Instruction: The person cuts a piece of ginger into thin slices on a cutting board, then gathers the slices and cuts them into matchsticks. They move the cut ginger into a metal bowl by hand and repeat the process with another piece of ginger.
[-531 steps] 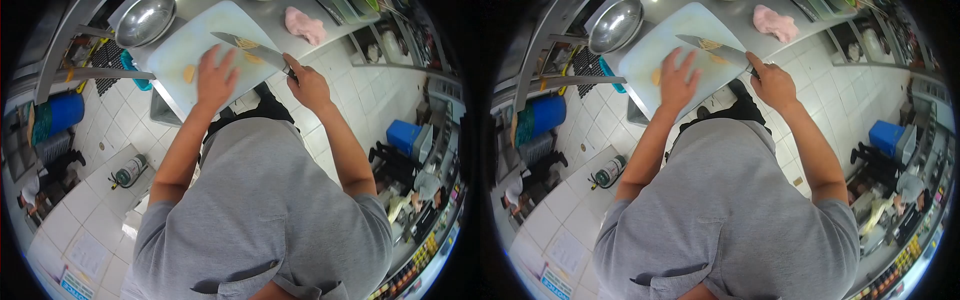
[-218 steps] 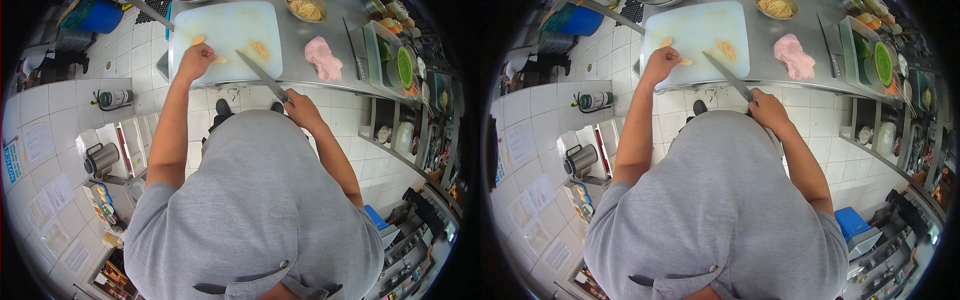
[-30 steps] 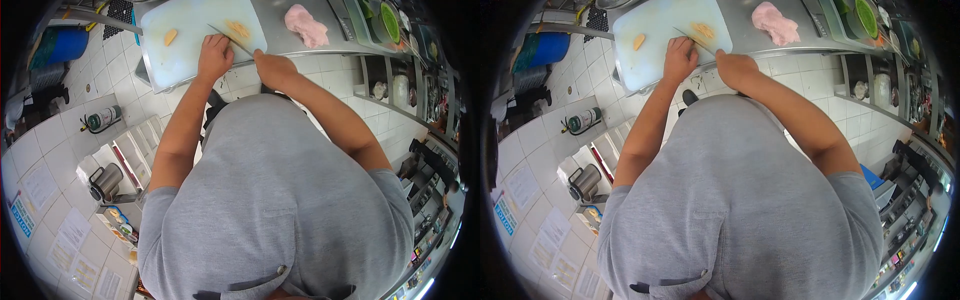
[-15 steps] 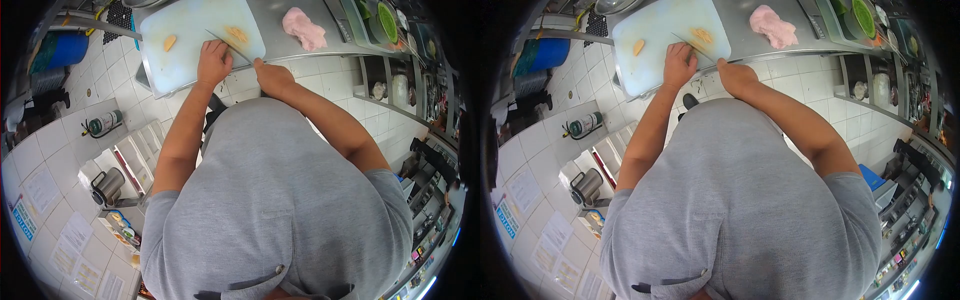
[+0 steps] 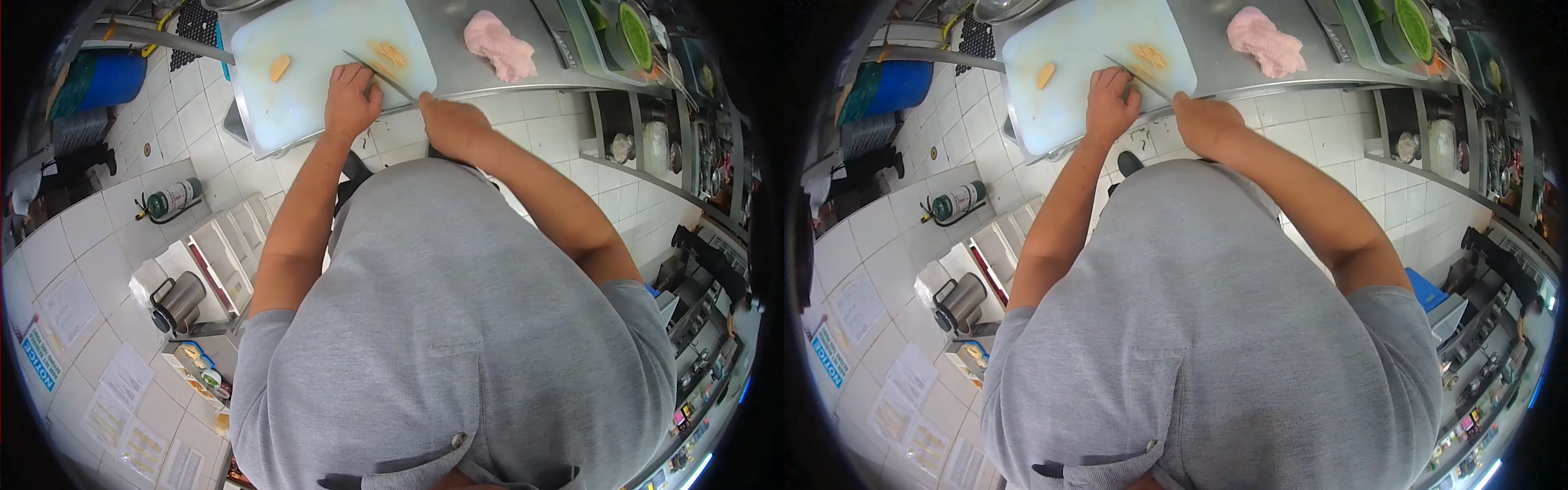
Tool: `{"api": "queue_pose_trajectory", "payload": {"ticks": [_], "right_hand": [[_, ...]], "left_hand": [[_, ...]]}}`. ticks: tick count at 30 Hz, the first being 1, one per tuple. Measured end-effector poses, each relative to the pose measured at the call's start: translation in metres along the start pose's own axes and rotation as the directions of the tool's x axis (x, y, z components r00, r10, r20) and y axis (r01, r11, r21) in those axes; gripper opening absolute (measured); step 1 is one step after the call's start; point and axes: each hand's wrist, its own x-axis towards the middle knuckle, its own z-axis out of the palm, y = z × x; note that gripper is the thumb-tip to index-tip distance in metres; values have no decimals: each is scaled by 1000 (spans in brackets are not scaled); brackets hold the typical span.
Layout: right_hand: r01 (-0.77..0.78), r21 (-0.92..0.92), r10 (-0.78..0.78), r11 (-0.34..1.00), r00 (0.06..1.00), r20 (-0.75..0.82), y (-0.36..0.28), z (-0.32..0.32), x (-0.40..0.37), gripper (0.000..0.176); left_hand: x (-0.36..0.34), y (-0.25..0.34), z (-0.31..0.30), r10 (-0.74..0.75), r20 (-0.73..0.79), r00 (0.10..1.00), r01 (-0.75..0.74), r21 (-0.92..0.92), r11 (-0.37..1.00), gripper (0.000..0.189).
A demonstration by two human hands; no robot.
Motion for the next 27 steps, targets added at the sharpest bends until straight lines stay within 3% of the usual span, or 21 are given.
{"api": "queue_pose_trajectory", "payload": {"ticks": [3,6,7,11,17,20,25,27], "right_hand": [[-41,57,44,998,998,-50,4,27,7,24],[1,4,-1,1000,999,-36,4,17,14,24],[-34,31,32,999,998,45,-5,-4,3,24],[-14,42,17,999,998,-58,14,34,4,25],[-8,30,8,1000,1000,11,-2,4,-1,27],[-38,58,39,998,999,-30,9,35,4,26],[-11,17,11,1000,1000,-4,-6,7,3,23],[-8,36,10,999,999,-43,2,25,2,22]], "left_hand": [[-2,3,0,-8,1,1000,8,-19,1000,24],[-8,3,-1,6,6,1000,-6,-13,1000,23],[-8,4,-2,-4,2,1000,4,-10,1000,23],[-3,1,0,20,-23,1000,-20,-25,999,23],[-4,4,-1,-6,-36,999,5,-29,1000,22],[-3,2,0,7,-28,1000,-8,-21,1000,21],[-9,5,-1,-8,-4,1000,8,-10,1000,22],[-1,2,-1,2,-34,999,-2,-8,1000,22]]}}
